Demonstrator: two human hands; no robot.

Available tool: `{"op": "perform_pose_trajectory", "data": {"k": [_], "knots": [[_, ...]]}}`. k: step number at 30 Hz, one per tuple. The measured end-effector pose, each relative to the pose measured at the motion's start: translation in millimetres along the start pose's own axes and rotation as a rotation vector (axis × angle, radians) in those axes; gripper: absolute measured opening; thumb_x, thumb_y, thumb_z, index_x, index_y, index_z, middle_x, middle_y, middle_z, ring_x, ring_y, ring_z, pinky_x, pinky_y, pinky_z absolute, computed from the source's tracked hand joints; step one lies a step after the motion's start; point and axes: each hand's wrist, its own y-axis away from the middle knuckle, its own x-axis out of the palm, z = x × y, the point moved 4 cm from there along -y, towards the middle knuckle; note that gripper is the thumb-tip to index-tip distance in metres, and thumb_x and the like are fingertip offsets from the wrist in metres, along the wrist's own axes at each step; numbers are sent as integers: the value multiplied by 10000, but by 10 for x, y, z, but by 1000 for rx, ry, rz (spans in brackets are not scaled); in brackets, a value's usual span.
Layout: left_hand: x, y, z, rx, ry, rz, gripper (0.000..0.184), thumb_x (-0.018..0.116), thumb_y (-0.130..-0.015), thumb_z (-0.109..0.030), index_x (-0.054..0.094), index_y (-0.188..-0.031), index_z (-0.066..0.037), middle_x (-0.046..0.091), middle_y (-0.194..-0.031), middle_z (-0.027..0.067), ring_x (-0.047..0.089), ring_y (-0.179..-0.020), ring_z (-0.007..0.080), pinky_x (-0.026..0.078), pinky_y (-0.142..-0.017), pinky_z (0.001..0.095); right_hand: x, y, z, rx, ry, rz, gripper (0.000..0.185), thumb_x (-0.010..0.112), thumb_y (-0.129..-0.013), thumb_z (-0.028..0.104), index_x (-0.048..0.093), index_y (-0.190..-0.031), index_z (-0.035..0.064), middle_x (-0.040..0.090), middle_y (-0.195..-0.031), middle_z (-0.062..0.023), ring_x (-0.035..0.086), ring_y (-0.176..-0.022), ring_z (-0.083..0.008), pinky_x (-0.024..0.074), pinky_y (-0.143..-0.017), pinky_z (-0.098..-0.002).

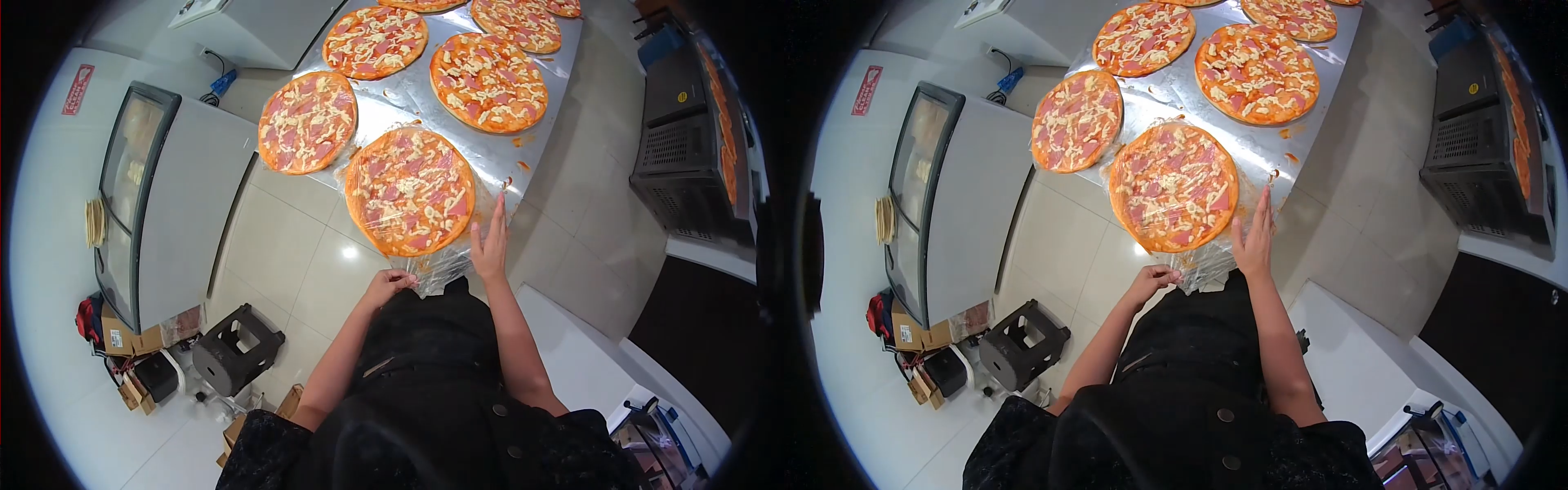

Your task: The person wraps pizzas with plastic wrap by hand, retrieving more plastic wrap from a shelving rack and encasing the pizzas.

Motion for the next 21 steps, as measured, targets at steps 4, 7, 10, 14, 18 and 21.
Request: {"op": "perform_pose_trajectory", "data": {"k": [4, 7, 10, 14, 18, 21], "knots": [[-32, -16, 38, -2, -25, 12, 240, 641, -859, -224, 664, -938, 1, 669, -871, 56, 595, -796, 98, 441, -721, 227, -164, -20, 13, 8, -149, 32, 630, 500, -878, 152, 203, -1407, -15, 267, -1447, -193, 258, -1339, -352, 204, -1092, -411], [-67, 45, 22, 33, 58, -7, 233, 633, -863, -240, 671, -922, -18, 662, -855, 28, 569, -748, 79, 412, -659, 218, -509, -71, 141, -15, -158, -97, 511, 529, -845, 123, 399, -1330, 28, 413, -1333, -184, 385, -1243, -343, 280, -1042, -393], [-124, 38, 13, 28, 14, 0, 232, 630, -863, -257, 675, -908, -34, 644, -823, -7, 539, -704, 78, 393, -635, 223, -599, -216, -125, -22, 118, -121, 308, 595, -797, 139, 590, -1102, 98, 532, -1096, -104, 485, -1054, -286, 359, -901, -427], [-166, 51, -62, 28, -62, -28, 285, 610, -869, -316, 675, -893, -39, 626, -784, -17, 528, -692, 92, 404, -643, 236, -542, -346, -231, 142, 422, 74, 161, 659, -736, 177, 623, -888, 137, 522, -905, -27, 487, -907, -237, 356, -766, -422], [-154, 270, -351, -60, -497, 300, 405, 523, -891, -421, 656, -962, -44, 664, -929, 28, 613, -851, 150, 482, -745, 295, -568, -464, -266, 172, 412, 89, 159, 701, -696, 225, 617, -814, 160, 525, -863, 28, 489, -905, -206, 345, -742, -409], [-40, 467, -1075, -118, -752, 393, 441, 529, -871, -466, 672, -964, -59, 673, -858, 61, 626, -771, 164, 495, -729, 297, -551, -653, -303, 175, 302, 164, 157, 698, -690, 214, 635, -826, 170, 537, -849, 33, 499, -906, -194, 351, -746, -413]]}}
